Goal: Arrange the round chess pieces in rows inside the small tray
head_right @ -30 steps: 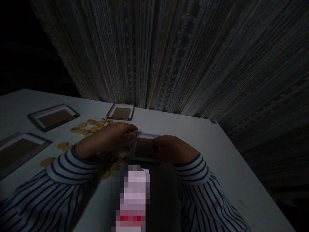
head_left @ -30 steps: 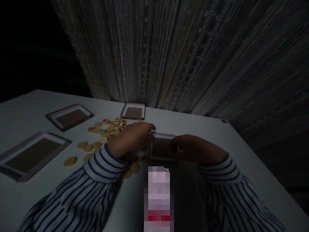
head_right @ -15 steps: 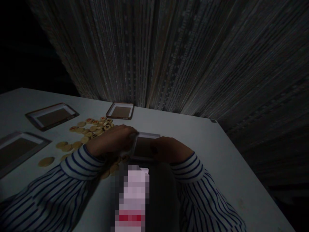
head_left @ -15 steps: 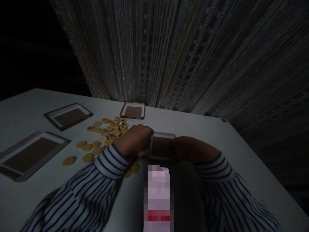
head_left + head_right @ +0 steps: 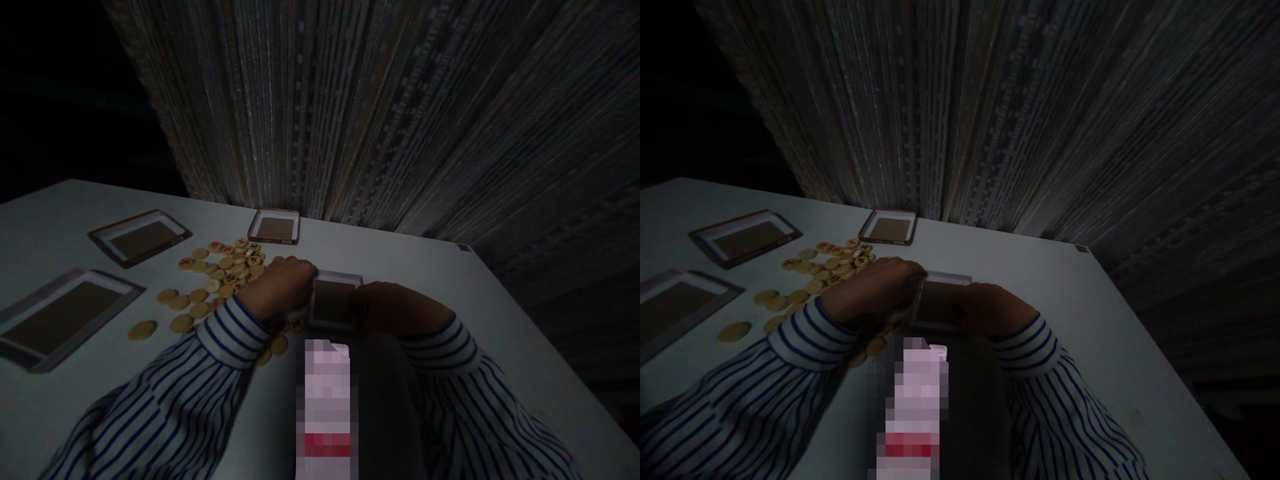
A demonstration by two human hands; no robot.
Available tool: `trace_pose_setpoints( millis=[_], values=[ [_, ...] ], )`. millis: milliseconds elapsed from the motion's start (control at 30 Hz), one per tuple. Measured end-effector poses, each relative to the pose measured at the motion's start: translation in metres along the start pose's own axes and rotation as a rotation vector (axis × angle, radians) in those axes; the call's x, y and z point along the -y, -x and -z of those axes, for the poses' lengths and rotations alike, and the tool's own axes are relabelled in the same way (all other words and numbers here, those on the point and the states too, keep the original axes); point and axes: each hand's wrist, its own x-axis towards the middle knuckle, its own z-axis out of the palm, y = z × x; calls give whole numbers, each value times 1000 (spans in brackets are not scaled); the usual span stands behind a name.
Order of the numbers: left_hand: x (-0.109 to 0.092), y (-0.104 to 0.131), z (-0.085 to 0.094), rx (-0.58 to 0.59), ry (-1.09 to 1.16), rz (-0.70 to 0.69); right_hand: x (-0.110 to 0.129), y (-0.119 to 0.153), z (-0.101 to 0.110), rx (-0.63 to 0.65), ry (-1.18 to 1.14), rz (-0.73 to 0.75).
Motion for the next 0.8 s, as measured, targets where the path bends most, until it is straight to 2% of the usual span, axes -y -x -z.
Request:
trace_pose_setpoints(
  millis=[500, 800],
  values=[
    [0, -2, -3, 23, -14, -39, -2, -2, -4, 14, 23, -2],
    [1, -2, -4, 16, 2, -33, -4, -1, -3, 48, -63, 5]
  ],
)
